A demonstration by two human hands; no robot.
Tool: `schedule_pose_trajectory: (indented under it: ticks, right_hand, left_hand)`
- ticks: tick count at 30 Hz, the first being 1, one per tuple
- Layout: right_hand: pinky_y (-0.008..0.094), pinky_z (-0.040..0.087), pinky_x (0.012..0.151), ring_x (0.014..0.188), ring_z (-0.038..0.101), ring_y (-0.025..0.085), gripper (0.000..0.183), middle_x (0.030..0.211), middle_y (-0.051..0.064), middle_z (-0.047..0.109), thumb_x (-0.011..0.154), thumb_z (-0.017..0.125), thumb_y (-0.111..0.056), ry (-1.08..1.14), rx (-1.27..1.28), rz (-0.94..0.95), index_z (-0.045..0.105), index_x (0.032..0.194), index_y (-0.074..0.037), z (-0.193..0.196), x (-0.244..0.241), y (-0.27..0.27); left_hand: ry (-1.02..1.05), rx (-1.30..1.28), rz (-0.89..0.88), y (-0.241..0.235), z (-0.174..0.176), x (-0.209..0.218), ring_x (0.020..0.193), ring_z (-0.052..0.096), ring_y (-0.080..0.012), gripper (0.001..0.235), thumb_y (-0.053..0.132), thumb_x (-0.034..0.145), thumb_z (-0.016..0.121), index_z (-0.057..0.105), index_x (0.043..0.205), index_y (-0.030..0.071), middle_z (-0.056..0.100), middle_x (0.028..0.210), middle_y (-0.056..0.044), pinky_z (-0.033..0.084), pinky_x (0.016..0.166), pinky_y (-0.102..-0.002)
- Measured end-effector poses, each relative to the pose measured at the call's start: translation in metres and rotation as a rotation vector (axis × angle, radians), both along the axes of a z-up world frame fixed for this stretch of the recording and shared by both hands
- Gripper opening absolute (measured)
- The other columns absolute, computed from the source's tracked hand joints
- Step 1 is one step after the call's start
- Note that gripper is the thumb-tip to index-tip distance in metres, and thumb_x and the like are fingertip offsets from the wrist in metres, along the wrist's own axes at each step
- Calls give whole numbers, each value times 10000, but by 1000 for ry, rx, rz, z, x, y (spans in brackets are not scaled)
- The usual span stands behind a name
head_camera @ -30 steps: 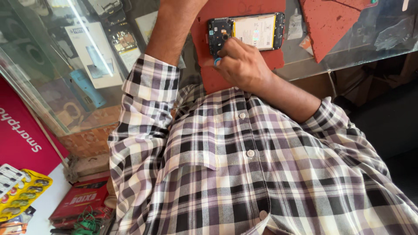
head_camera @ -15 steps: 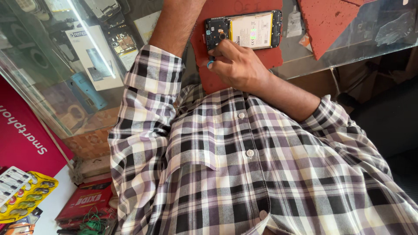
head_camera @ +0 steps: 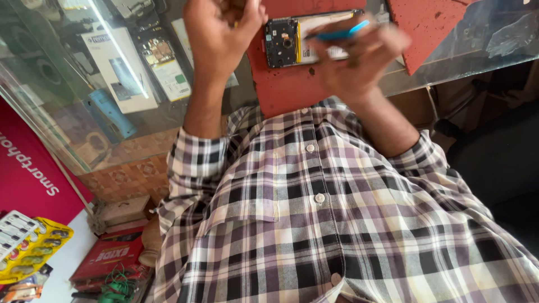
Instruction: The person is repairing a smartphone on a glass counter. They use a small screwdriver to remove internal screws and use their hands to disconnect ribbon cables and manipulate the battery and circuit board.
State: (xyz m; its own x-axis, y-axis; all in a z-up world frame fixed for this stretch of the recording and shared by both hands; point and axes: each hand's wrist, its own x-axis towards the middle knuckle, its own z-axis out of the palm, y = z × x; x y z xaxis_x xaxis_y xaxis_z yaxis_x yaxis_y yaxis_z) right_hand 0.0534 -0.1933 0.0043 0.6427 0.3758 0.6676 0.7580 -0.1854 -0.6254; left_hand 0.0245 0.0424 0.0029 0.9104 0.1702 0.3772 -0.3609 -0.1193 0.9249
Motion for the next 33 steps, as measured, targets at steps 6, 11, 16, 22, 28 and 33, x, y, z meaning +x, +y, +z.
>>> schedule_pose_trajectory:
  ticks: [6, 11, 16, 22, 28, 33]
  right_hand:
    - [360, 662, 745, 907, 783, 306, 692, 1032, 256, 687, 1012, 674, 165, 129, 249, 118, 142, 1348, -125, 11, 8, -15]
    - [382, 653, 790, 939, 762, 325, 717, 1032, 283, 644, 972, 696, 127, 160, 250, 250, 153, 1346, -154, 6, -13, -9]
    - [484, 648, 860, 990, 731, 344, 735, 1040, 287, 616, 939, 700, 147, 130, 207, 362, 155, 1326, -158, 10, -17, -3]
    - [490, 645, 872, 1004, 730, 362, 738, 1048, 294, 626, 939, 703, 170, 155, 193, 382, 150, 1330, -120, 12, -17, -3]
    - [490, 641, 887, 1023, 732, 370, 742, 1072, 282, 623, 946, 720, 157, 144, 114, 393, 157, 1333, -135, 16, -18, -3]
    - [486, 645, 861, 1037, 746, 401, 740, 1103, 287, 607, 947, 728, 181, 168, 97, 410, 186, 1352, -119, 17, -18, 1]
  left_hand:
    - [206, -248, 14, -26, -14, -71, 982, 734, -186, 373, -123, 1035, 680, 395, 1222, 27, 686, 1101, -162, 658, 896, -290]
    - [134, 65, 55, -44, -17, -90, 1033, 743, -207, 410, -100, 1021, 718, 380, 1209, 35, 708, 1137, -178, 636, 939, -299]
    - [224, 146, -14, -46, -9, -87, 973, 764, -216, 320, -90, 978, 780, 492, 1031, 38, 742, 1094, -161, 622, 857, -316]
    - [161, 48, -51, -48, -7, -83, 1050, 746, -218, 351, -60, 985, 761, 417, 950, 3, 720, 1129, -132, 626, 906, -316]
    - [207, 91, -46, -47, -9, -84, 1058, 748, -226, 341, -75, 979, 759, 435, 929, 18, 729, 1121, -145, 628, 900, -326]
    - [225, 138, -27, -46, -9, -84, 1028, 741, -227, 356, -69, 969, 773, 437, 890, 19, 732, 1085, -149, 623, 856, -323]
